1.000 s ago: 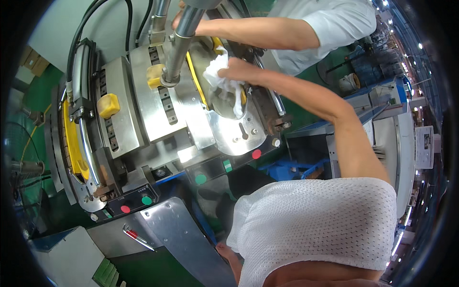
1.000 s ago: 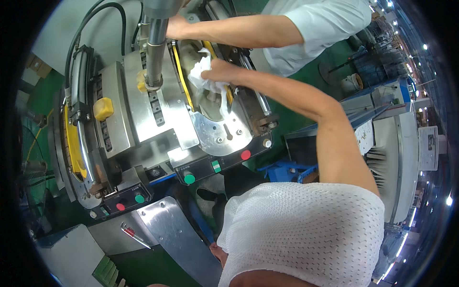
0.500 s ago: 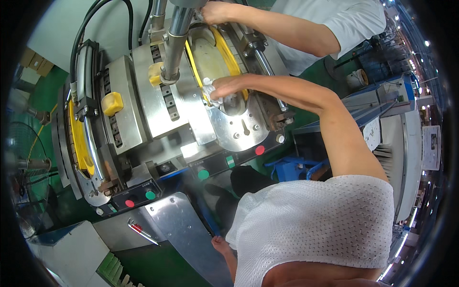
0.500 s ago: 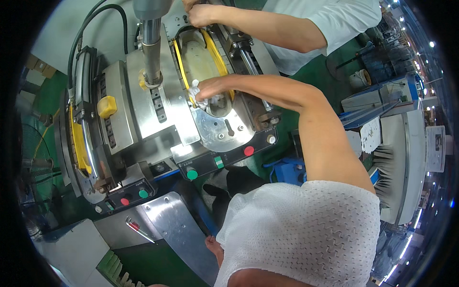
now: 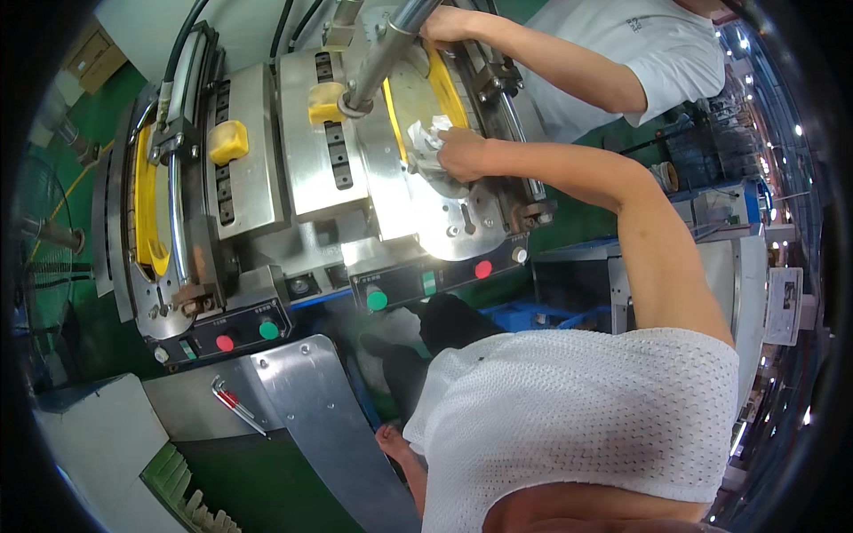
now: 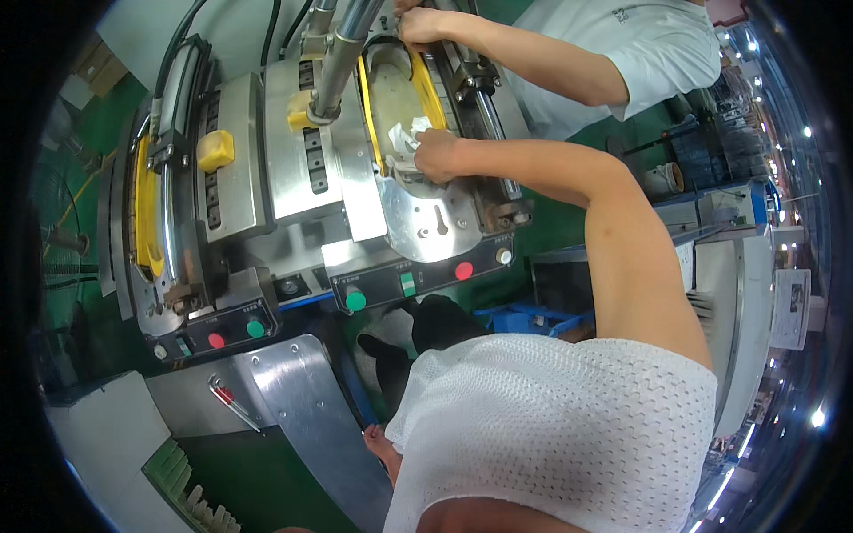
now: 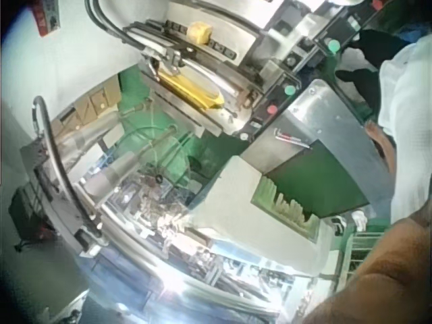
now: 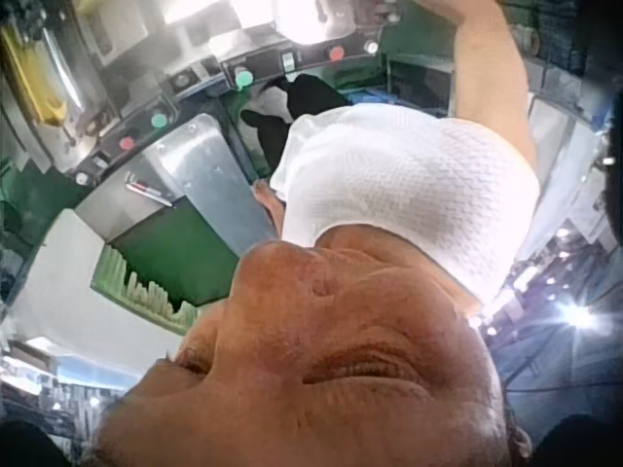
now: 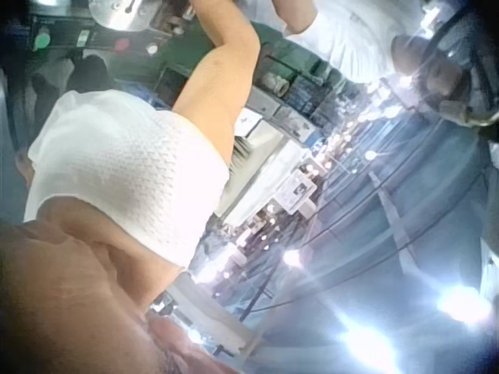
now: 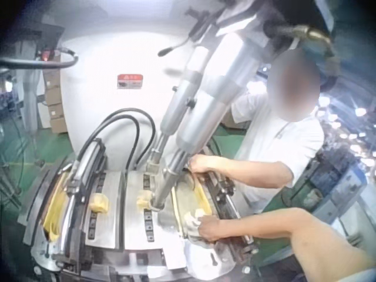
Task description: The person retrieves a white cloth from a plastic bag and walks to a machine. They wipe the machine's metal surfaces and internal components with the cloth, focusing on different sections of the equipment.
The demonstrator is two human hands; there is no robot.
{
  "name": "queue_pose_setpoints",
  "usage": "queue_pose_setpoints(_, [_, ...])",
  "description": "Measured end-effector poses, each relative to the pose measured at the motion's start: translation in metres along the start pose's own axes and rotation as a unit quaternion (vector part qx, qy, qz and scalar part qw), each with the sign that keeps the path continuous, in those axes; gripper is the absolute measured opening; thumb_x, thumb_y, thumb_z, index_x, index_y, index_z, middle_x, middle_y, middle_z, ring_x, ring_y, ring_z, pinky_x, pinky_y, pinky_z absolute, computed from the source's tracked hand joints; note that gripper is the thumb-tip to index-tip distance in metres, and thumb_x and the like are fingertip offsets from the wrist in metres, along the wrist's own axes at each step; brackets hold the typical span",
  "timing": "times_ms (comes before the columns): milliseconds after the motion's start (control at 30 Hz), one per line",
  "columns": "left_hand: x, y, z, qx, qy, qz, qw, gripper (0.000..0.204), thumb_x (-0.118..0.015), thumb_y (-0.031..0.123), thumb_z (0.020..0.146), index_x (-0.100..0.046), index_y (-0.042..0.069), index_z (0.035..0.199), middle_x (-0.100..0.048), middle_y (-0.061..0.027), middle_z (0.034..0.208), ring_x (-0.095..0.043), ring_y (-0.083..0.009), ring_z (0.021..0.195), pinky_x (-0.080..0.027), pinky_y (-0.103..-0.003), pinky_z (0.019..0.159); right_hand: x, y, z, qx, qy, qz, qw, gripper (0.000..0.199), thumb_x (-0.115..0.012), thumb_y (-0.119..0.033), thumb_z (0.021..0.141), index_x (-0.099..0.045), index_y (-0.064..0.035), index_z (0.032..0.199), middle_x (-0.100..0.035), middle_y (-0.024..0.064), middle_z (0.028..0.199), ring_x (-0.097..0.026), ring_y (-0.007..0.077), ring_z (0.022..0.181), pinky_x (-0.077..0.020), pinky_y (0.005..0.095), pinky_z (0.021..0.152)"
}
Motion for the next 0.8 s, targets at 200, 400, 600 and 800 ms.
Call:
queue_pose_setpoints(200, [0.008, -0.046, -0.008, 0.121, 0.013, -0.17, 0.978, 0.01, -0.052, -0.006, 0.088, -0.055, -0.005, 0.098, -0.053, -0.0069, 0.086, -0.051, -0.0156, 0.076, -0.047, -0.028, 0.068, 0.024, 0.002, 0.01, -0.09, -0.09, 0.128, 0.984, 0.032, -0.064, -0.025, 0.076, -0.076, -0.0038, 0.096, -0.072, 0.0155, 0.104, -0.068, 0.0323, 0.101, -0.0534, 0.045, 0.082])
queue_pose_setpoints(400, [0.025, -0.115, -0.031, 0.024, -0.151, -0.263, 0.953, 0.013, -0.054, 0.011, 0.093, -0.055, -0.001, 0.098, -0.057, -0.0091, 0.088, -0.056, -0.0189, 0.08, -0.048, -0.031, 0.077, -0.012, 0.021, 0.043, -0.169, -0.068, 0.25, 0.951, 0.04, -0.06, -0.031, 0.079, -0.073, 0.0003, 0.1, -0.07, 0.0219, 0.104, -0.067, 0.0392, 0.097, -0.0521, 0.0457, 0.083])
queue_pose_setpoints(600, [0.018, -0.042, -0.039, -0.064, -0.036, 0.093, 0.993, 0.01, -0.058, -0.001, 0.089, -0.054, -0.001, 0.098, -0.059, -0.0096, 0.09, -0.059, -0.0199, 0.083, -0.051, -0.032, 0.078, -0.02, 0.031, 0.056, -0.12, -0.116, 0.279, 0.946, 0.045, -0.051, -0.032, 0.086, -0.071, 0.0047, 0.102, -0.069, 0.0251, 0.106, -0.065, 0.0405, 0.1, -0.0502, 0.0454, 0.086])
queue_pose_setpoints(800, [0.005, 0.012, -0.031, 0.012, 0.009, 0.09, 0.996, 0.012, -0.057, 0.002, 0.09, -0.054, -0.002, 0.101, -0.058, -0.0087, 0.084, -0.057, -0.0176, 0.07, -0.048, -0.029, 0.057, -0.009, 0.021, 0.042, -0.13, -0.088, 0.271, 0.95, 0.047, -0.05, -0.031, 0.084, -0.071, 0.0028, 0.108, -0.068, 0.0232, 0.113, -0.065, 0.0378, 0.106, -0.0497, 0.046, 0.089])
Point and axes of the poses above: each hand's wrist, its own z-axis towards the middle knuckle, its own x-axis out of the back of the hand, y = z × x, the point moved 3 cm from there along z, towards the middle knuckle
